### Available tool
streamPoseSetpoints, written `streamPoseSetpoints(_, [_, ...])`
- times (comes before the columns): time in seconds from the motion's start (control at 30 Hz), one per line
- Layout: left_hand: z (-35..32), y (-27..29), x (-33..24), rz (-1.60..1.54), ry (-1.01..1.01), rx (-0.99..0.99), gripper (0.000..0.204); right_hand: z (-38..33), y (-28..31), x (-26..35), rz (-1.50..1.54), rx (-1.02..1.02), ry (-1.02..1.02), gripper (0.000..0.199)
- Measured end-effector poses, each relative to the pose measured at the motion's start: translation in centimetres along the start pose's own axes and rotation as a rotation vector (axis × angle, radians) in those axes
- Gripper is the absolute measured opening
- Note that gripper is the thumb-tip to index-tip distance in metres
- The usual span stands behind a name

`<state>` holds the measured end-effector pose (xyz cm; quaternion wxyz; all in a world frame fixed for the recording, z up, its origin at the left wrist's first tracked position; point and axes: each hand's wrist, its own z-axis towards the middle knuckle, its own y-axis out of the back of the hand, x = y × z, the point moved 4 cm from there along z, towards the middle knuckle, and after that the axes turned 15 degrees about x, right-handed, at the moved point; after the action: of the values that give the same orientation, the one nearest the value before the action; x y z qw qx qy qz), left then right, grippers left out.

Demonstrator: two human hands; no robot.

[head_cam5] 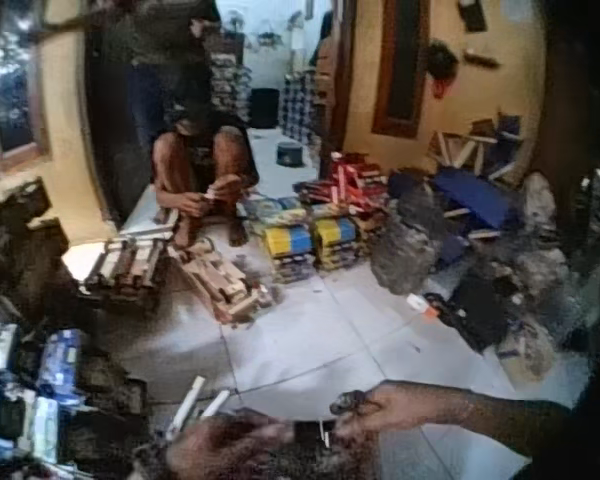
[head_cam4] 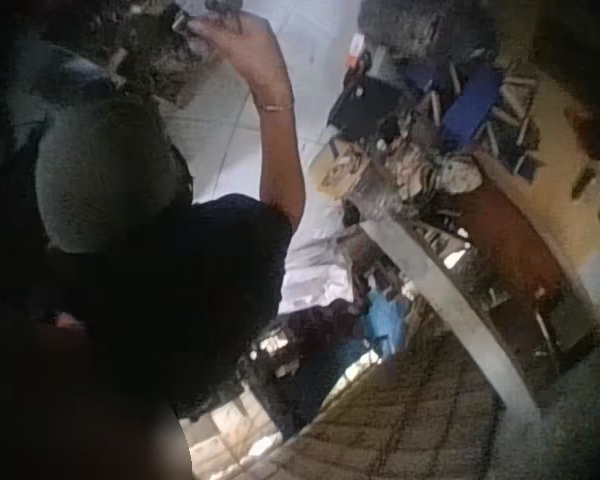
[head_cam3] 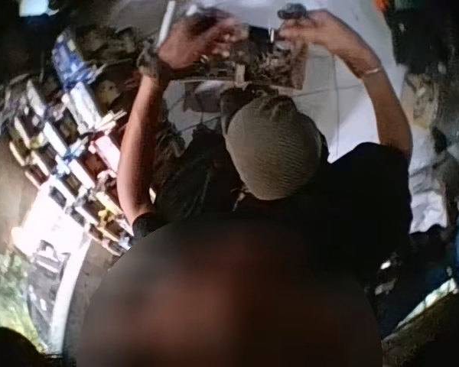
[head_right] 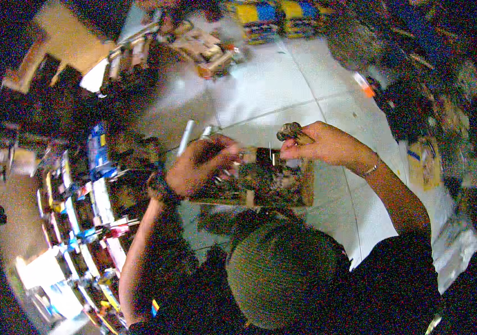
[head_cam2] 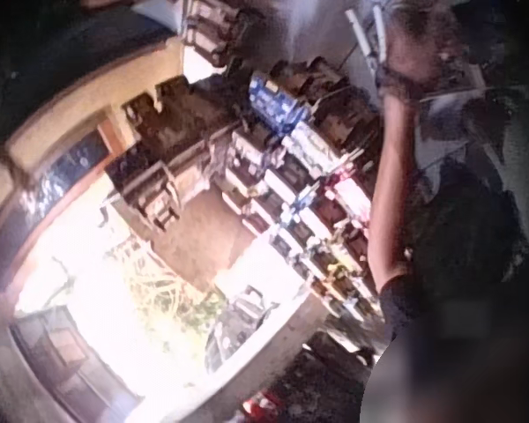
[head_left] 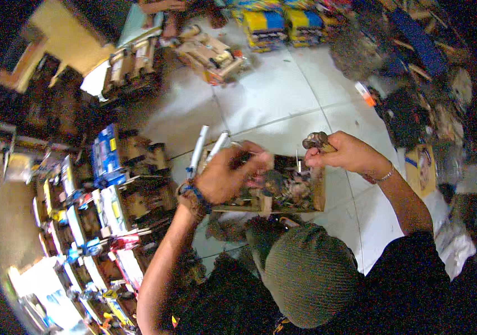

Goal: The person sits on the floor and assembles small wooden toy trucks. They use a hammer to drive nails into the wooden bodies and attach wheels. The person repeatedly picks up nails, positions them on the toy, and hammers them in place.

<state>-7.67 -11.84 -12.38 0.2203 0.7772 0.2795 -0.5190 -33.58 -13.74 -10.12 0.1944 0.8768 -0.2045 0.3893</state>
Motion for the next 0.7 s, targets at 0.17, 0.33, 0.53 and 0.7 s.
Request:
streamPoseSetpoints(0.17, [-3.8,-0.1,-4.6,-0.191,-0.225,-0.145,0.036,3.4,-1.6,9.4,-0.127,0.064,0.287,0.035])
streamPoseSetpoints(0.33, [-13.8,1.4,-5.9,-0.764,-0.551,-0.327,0.047,6.1,-5.6,19.3,-0.083,-0.188,0.541,0.026])
streamPoseSetpoints(0.53, [-27.6,-1.8,-5.0,-0.644,-0.546,-0.66,0.038,8.2,-14.1,26.2,-0.333,0.171,0.785,0.028])
streamPoseSetpoints(0.7, [-43.1,-6.6,0.9,-0.403,-0.398,-1.232,0.029,12.2,-12.0,28.3,0.131,0.786,0.84,0.045])
